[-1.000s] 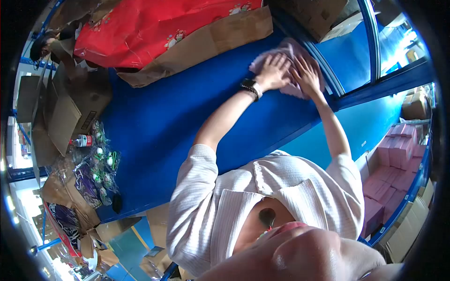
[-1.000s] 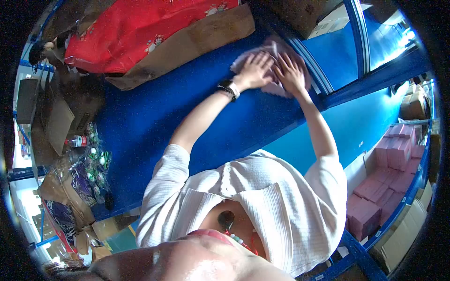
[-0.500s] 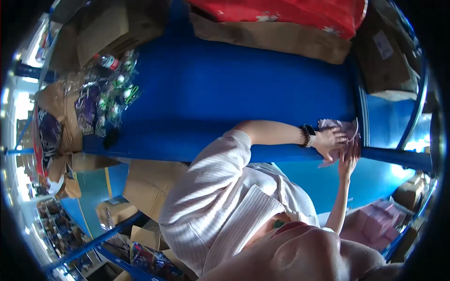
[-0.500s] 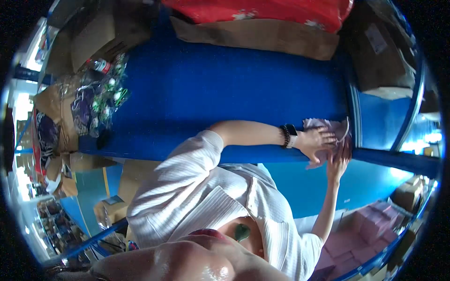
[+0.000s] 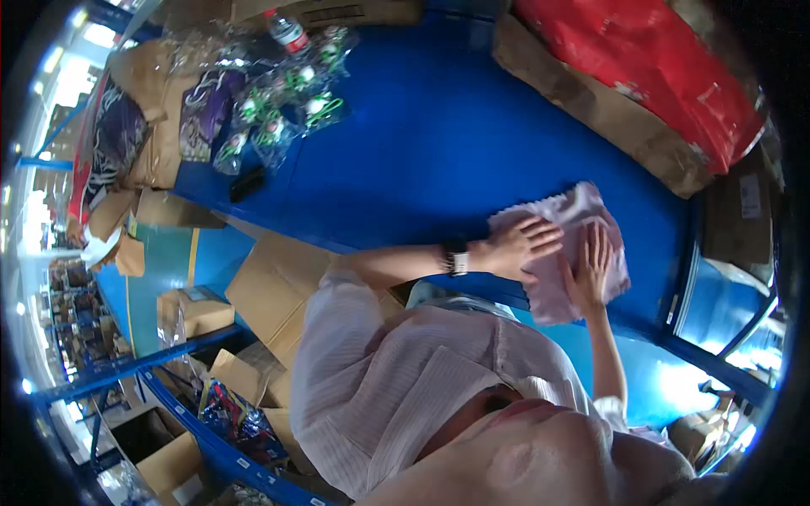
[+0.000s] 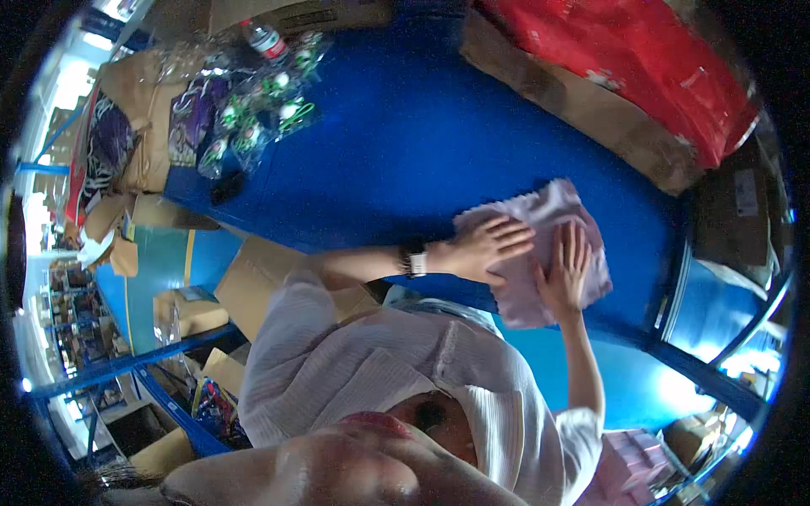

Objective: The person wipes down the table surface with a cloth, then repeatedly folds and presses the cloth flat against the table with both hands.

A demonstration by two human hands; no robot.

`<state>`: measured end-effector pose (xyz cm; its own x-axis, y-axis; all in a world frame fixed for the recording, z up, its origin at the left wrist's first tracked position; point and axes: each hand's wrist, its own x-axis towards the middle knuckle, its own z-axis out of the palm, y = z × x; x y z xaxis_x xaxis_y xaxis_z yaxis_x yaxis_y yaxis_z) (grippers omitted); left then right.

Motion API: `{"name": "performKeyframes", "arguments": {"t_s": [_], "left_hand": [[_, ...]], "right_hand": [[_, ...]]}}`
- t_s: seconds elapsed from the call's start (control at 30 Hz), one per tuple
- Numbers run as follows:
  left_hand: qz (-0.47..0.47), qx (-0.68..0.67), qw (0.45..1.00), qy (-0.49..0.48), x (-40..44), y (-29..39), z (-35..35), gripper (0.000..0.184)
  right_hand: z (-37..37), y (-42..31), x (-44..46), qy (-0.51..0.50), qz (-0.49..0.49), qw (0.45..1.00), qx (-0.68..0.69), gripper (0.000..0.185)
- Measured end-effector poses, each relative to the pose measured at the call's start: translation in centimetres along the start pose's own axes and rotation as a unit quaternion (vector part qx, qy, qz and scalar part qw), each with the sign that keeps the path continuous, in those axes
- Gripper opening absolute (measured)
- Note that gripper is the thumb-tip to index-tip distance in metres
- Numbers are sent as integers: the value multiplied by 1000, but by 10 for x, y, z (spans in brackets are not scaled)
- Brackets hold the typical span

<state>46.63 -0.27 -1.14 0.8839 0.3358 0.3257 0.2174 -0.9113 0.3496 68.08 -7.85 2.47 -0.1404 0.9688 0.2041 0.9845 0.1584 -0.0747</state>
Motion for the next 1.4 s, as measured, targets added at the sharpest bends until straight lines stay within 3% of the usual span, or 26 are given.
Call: {"name": "performKeyframes", "arguments": {"t_s": [0.13, 0.27, 0.4, 0.47, 0.6, 0.7, 0.9, 1.03, 1.13, 1.2, 1.23, 1.27, 1.37, 1.4], "left_hand": [[-142, 32, 989, 27, -89, -21, -62, 83], [-273, 58, 953, 118, -179, -15, -100, 76], [-386, 127, 901, 148, -255, 4, -134, 74], [-398, 143, 889, 177, -285, 13, -143, 71], [-535, 258, 798, 103, -332, 26, -152, 77], [-572, 223, 786, 72, -355, 26, -161, 83], [-538, 250, 793, 136, -337, -9, -153, 75], [-475, 239, 840, 104, -299, -31, -159, 77], [-389, 248, 882, 97, -256, -68, -150, 79], [-289, 233, 921, 118, -210, -94, -144, 79], [-265, 211, 935, 108, -186, -107, -138, 79], [-239, 191, 947, 100, -158, -120, -131, 79], [-133, 153, 977, 58, -54, -145, -90, 84], [-98, 151, 983, 36, -17, -150, -75, 86]], "right_hand": [[21, -71, 96, 13, -212, 976, 55, 69], [43, -167, 156, 22, -344, 929, 131, 70], [72, -268, 186, -20, -431, 889, 150, 79], [87, -313, 185, -23, -447, 878, 171, 81], [93, -383, 178, 2, -451, 875, 176, 83], [95, -411, 175, 7, -447, 872, 199, 82], [105, -398, 184, 93, -452, 851, 251, 66], [91, -357, 195, 28, -448, 856, 256, 69], [101, -307, 216, 75, -424, 859, 277, 64], [97, -254, 224, 62, -387, 886, 249, 61], [83, -226, 221, 9, -309, 904, 297, 58], [86, -197, 222, 50, -290, 921, 257, 56], [69, -93, 196, 24, -167, 982, 87, 56], [82, -53, 179, 21, -79, 988, 129, 53]]}}
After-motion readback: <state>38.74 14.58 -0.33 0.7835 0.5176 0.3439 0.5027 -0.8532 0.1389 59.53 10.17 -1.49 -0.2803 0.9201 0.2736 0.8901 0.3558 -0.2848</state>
